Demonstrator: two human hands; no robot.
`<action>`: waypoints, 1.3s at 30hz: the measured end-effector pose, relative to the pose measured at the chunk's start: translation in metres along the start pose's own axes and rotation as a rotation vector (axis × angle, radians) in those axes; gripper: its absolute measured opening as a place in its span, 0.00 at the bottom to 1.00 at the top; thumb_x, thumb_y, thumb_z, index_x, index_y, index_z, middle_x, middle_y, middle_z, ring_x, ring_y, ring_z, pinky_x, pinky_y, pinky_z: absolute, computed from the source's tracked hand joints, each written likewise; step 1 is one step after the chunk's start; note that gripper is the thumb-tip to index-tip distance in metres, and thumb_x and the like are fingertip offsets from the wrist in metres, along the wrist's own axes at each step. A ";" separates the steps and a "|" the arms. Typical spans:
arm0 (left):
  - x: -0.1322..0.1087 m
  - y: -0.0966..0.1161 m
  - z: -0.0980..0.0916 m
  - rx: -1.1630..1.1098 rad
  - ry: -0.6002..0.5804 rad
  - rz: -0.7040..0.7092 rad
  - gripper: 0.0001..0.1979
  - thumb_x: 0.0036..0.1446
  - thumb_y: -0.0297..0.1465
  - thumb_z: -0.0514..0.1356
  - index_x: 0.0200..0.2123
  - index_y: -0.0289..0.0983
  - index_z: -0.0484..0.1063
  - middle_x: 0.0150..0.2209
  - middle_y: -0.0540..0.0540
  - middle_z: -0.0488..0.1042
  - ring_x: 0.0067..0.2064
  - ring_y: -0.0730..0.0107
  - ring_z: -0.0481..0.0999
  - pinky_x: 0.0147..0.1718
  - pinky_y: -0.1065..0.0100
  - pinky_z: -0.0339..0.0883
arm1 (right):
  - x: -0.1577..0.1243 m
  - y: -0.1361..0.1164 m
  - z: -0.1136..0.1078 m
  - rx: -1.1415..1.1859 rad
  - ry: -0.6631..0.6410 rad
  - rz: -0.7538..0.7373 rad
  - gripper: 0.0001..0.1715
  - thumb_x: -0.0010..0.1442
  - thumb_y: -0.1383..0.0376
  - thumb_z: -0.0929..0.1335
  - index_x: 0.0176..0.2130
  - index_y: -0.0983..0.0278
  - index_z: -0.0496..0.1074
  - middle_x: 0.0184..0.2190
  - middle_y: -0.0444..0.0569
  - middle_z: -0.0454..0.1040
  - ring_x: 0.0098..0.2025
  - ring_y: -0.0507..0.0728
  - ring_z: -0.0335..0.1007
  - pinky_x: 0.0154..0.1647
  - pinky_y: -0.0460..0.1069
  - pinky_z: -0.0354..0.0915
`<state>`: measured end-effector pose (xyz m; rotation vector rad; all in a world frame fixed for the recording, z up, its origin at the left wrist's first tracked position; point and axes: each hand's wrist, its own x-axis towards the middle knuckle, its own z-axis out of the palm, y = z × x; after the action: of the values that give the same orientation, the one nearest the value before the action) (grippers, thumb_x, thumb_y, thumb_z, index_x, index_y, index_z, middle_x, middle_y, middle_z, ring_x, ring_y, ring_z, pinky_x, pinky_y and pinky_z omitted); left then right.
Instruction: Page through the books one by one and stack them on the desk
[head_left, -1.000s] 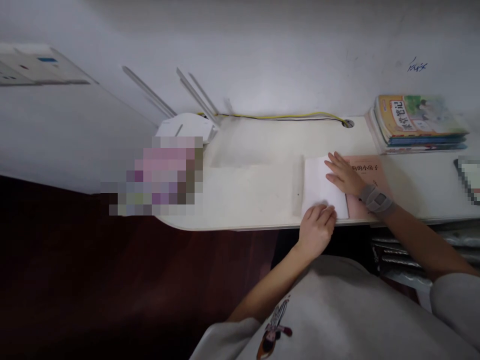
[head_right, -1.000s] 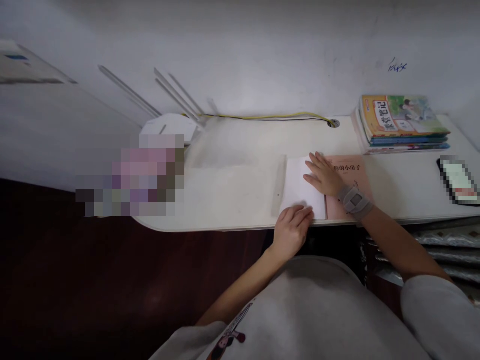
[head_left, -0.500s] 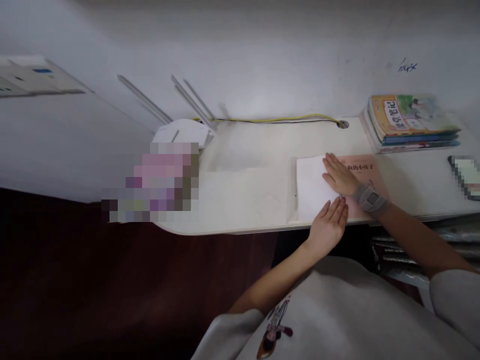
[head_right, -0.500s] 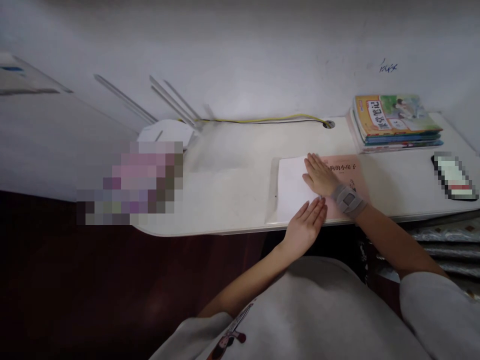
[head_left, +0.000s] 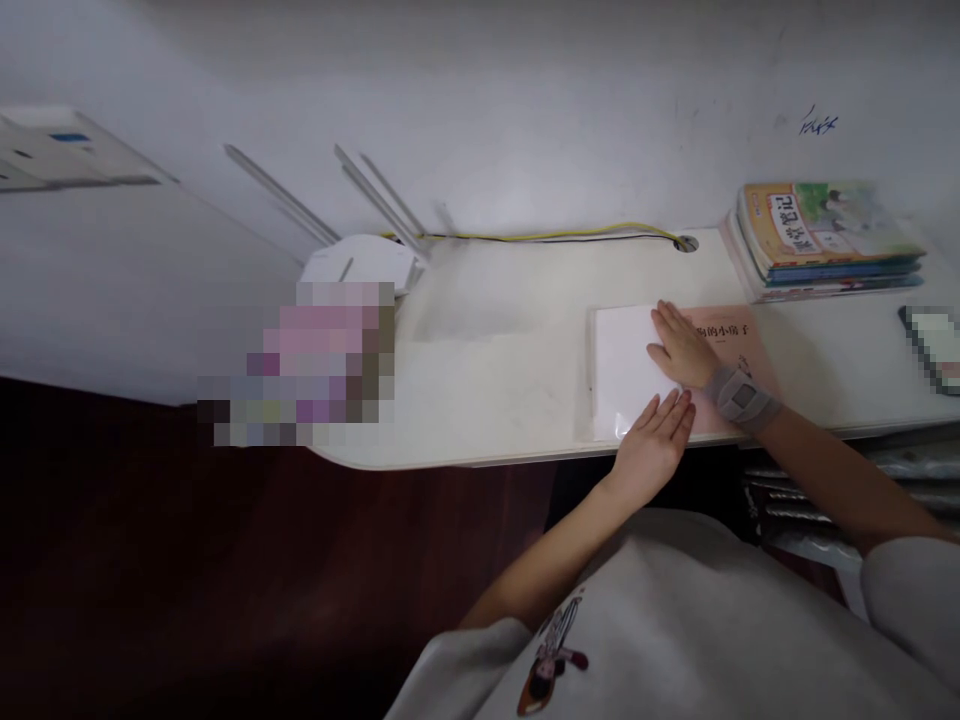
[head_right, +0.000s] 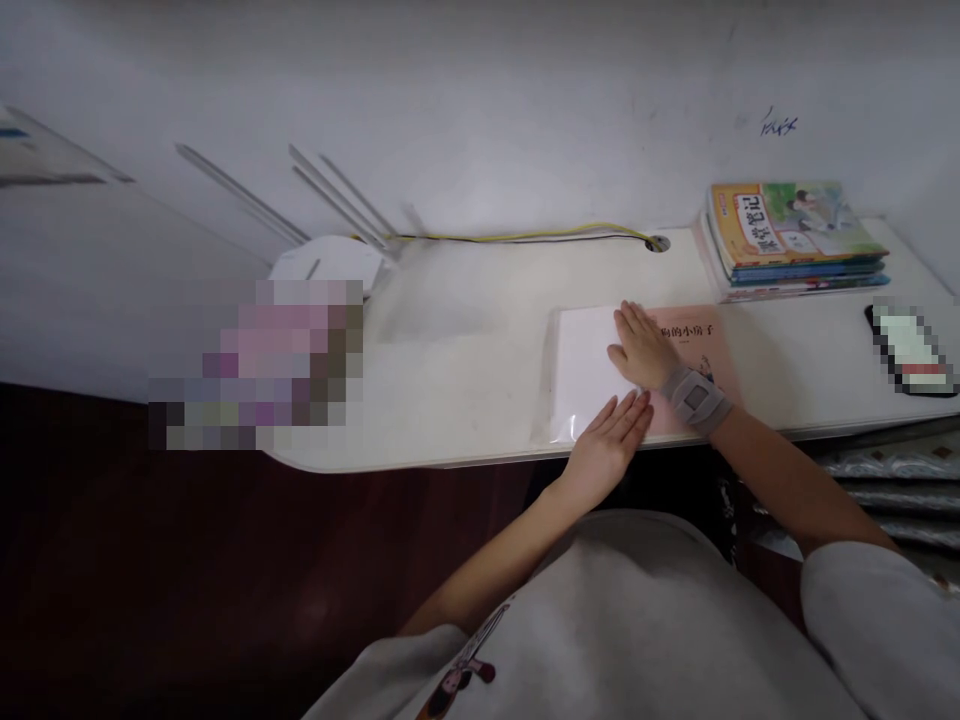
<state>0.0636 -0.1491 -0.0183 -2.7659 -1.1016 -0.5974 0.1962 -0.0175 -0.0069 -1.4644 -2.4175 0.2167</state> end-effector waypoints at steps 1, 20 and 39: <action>0.000 0.000 0.000 -0.007 -0.011 0.000 0.18 0.65 0.24 0.50 0.57 0.28 0.65 0.61 0.34 0.64 0.64 0.59 0.59 0.60 0.56 0.60 | 0.000 0.001 0.001 0.011 0.008 -0.017 0.36 0.62 0.63 0.58 0.65 0.76 0.52 0.68 0.63 0.49 0.69 0.67 0.41 0.67 0.65 0.45; -0.051 -0.076 -0.040 -0.152 0.150 -0.813 0.16 0.58 0.32 0.56 0.48 0.30 0.70 0.41 0.33 0.77 0.46 0.51 0.76 0.44 0.53 0.70 | -0.025 -0.016 0.004 -0.012 0.045 0.008 0.38 0.66 0.55 0.56 0.65 0.78 0.51 0.67 0.68 0.49 0.69 0.70 0.42 0.67 0.66 0.47; -0.026 -0.051 -0.063 -1.345 0.408 -0.827 0.28 0.67 0.44 0.40 0.66 0.42 0.52 0.62 0.37 0.64 0.53 0.57 0.74 0.34 0.62 0.76 | -0.098 -0.036 -0.006 -0.075 -0.003 -0.307 0.48 0.62 0.53 0.65 0.68 0.74 0.43 0.67 0.67 0.45 0.70 0.70 0.37 0.66 0.66 0.49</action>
<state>-0.0079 -0.1431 0.0267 -2.3986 -2.2555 -2.6516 0.2105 -0.1210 -0.0085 -1.0993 -2.6351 0.0593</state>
